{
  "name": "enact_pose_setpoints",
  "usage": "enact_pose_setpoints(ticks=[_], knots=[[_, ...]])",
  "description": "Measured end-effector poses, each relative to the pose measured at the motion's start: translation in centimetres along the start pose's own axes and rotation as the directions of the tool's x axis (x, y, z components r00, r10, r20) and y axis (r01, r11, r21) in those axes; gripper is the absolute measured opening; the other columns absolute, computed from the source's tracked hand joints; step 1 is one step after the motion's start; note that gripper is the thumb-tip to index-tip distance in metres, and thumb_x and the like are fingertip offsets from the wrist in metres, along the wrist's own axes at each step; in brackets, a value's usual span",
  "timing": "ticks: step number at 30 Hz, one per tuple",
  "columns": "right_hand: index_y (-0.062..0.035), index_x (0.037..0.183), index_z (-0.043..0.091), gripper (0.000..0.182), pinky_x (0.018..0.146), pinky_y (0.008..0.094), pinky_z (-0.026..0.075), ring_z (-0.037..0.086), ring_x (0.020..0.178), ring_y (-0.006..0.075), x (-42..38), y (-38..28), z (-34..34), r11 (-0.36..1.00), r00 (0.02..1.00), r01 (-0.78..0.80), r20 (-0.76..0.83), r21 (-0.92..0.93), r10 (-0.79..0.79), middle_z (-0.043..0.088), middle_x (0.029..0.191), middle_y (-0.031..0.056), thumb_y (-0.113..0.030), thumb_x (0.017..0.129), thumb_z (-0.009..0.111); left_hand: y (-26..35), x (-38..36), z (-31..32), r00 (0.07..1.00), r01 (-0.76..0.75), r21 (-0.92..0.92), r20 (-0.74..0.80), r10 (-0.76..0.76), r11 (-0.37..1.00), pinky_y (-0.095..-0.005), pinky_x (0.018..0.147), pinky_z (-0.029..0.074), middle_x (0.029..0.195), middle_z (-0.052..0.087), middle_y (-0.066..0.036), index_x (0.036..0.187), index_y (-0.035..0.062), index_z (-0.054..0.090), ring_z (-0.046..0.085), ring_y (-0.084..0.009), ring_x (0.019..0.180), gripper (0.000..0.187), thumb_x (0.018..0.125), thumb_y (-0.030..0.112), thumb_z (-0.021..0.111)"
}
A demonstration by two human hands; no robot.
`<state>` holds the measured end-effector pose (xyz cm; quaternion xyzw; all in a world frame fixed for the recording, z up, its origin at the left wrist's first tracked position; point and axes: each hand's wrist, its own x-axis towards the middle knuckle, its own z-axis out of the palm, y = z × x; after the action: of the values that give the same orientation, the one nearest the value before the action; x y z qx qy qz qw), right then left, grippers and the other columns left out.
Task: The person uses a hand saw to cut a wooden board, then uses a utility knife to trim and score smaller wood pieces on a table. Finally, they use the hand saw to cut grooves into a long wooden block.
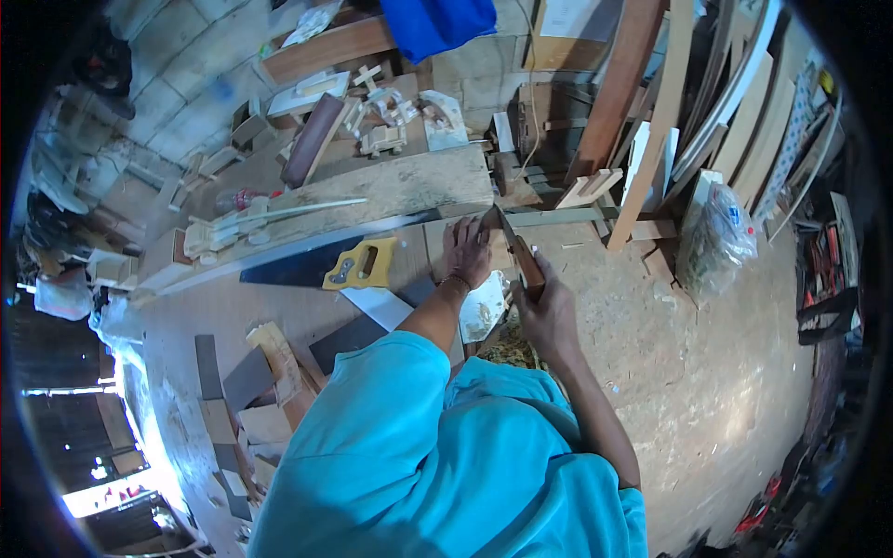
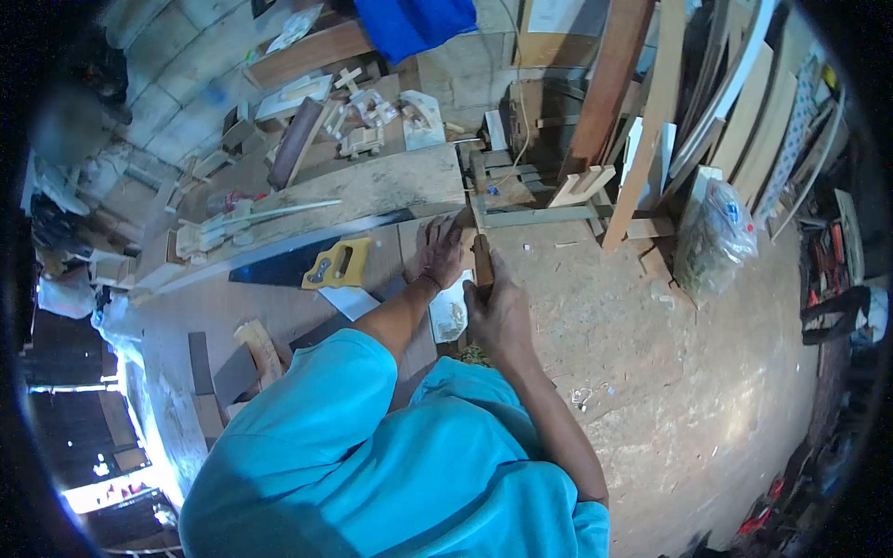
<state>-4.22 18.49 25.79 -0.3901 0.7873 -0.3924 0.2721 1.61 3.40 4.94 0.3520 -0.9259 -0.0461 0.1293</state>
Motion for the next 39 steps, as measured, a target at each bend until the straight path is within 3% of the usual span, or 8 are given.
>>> enact_pose_setpoints(ticks=[5, 10, 14, 20, 23, 27, 32, 39], knots=[[0.0054, 0.119, 0.035, 0.047, 0.05, 0.0405, 0.045, 0.059, 0.057, 0.0371, -1.5, 1.4, 1.1, 0.995, 0.998, 0.048, -0.024, -0.083, -0.05, 0.056, 0.063, 0.024, -0.006, 0.078, 0.056, 0.3, -0.2, -1.2, 0.999, -0.051, -0.012, 0.012, 0.051, 0.999, -0.0487, 0.102, 0.012, 0.127, 0.035, -0.013, 0.113, 0.0039, 0.047, 0.023, -0.0294, 0.124, 0.044, 0.074, 0.024, 0.051], [0.0045, 0.116, 0.044, 0.04, 0.05, 0.035, 0.045, 0.06, 0.054, 0.0299, -1.8, 2.0, 1.6, 0.987, 0.982, 0.143, -0.114, -0.071, -0.151, 0.055, 0.059, 0.0221, -0.011, 0.08, 0.055, 0.5, -0.1, -1.0, 0.999, -0.002, 0.031, 0.039, 0.001, 1.0, -0.0503, 0.1, 0.015, 0.129, 0.035, -0.011, 0.113, 0.0051, 0.048, 0.023, -0.0282, 0.125, 0.042, 0.076, 0.025, 0.049], [0.0028, 0.116, 0.044, 0.041, 0.052, 0.0368, 0.046, 0.061, 0.061, 0.0366, -2.2, 2.9, 1.3, 0.998, 0.994, 0.012, -0.111, 0.064, -0.005, 0.056, 0.065, 0.0259, -0.011, 0.08, 0.056, 0.5, 0.1, -0.5, 0.999, -0.008, 0.043, 0.054, 0.005, 0.999, -0.0513, 0.1, 0.015, 0.129, 0.035, -0.011, 0.112, 0.0048, 0.048, 0.024, -0.0281, 0.125, 0.041, 0.076, 0.025, 0.048], [0.0059, 0.114, 0.046, 0.039, 0.053, 0.0341, 0.046, 0.061, 0.058, 0.0253, -1.5, 3.7, 0.5, 0.963, 0.981, 0.192, 0.014, -0.188, -0.193, 0.059, 0.065, 0.0186, -0.012, 0.08, 0.056, 0.4, -0.1, 0.1, 0.996, -0.011, 0.079, 0.085, 0.004, 0.997, -0.0587, 0.098, 0.013, 0.134, 0.028, -0.01, 0.117, 0.0087, 0.047, 0.018, -0.0281, 0.128, 0.042, 0.079, 0.026, 0.045], [0.0055, 0.117, 0.043, 0.044, 0.052, 0.0361, 0.046, 0.06, 0.057, 0.0331, -0.1, 3.0, -0.6, 0.994, 0.99, 0.105, -0.098, -0.003, -0.105, 0.058, 0.066, 0.0234, -0.011, 0.078, 0.056, 0.4, 0.1, -0.1, 0.986, -0.014, 0.085, 0.168, 0.0, 0.996, -0.0596, 0.098, 0.012, 0.136, 0.026, -0.009, 0.119, 0.0086, 0.046, 0.016, -0.0282, 0.128, 0.044, 0.078, 0.026, 0.046], [0.0104, 0.108, 0.049, 0.04, 0.057, 0.0325, 0.046, 0.058, 0.056, 0.0229, 3.0, 1.4, -2.4, 0.995, 0.992, 0.06, -0.116, 0.084, -0.051, 0.059, 0.067, 0.0199, -0.013, 0.077, 0.059, 0.3, 0.0, 0.3, 0.996, -0.037, 0.023, 0.078, 0.035, 0.999, -0.0592, 0.098, 0.013, 0.135, 0.027, -0.01, 0.121, 0.0067, 0.042, 0.02, -0.0282, 0.127, 0.048, 0.075, 0.022, 0.05], [-0.0015, 0.071, 0.05, 0.012, 0.047, 0.0281, 0.04, 0.047, 0.048, 0.0117, 9.5, -3.7, -6.3, 0.88, 0.947, -0.122, 0.32, 0.459, -0.035, 0.049, 0.056, 0.0047, -0.01, 0.078, 0.057, -0.4, -0.2, 2.2, 0.995, -0.093, 0.015, -0.038, 0.093, 0.996, -0.0592, 0.098, 0.014, 0.136, 0.025, -0.011, 0.123, 0.0046, 0.038, 0.02, -0.0285, 0.127, 0.052, 0.075, 0.019, 0.051], [0.0004, 0.077, 0.051, 0.015, 0.046, 0.0243, 0.043, 0.05, 0.052, 0.0113, 20.2, -6.1, -5.9, 0.879, 0.855, -0.288, 0.515, 0.379, 0.058, 0.051, 0.063, 0.0049, -0.013, 0.083, 0.056, 0.5, -0.2, -0.9, 0.984, -0.042, 0.042, 0.172, 0.035, 0.998, -0.0583, 0.1, 0.01, 0.137, 0.024, -0.012, 0.128, 0.0026, 0.032, 0.018, -0.0303, 0.129, 0.054, 0.079, 0.022, 0.044]])
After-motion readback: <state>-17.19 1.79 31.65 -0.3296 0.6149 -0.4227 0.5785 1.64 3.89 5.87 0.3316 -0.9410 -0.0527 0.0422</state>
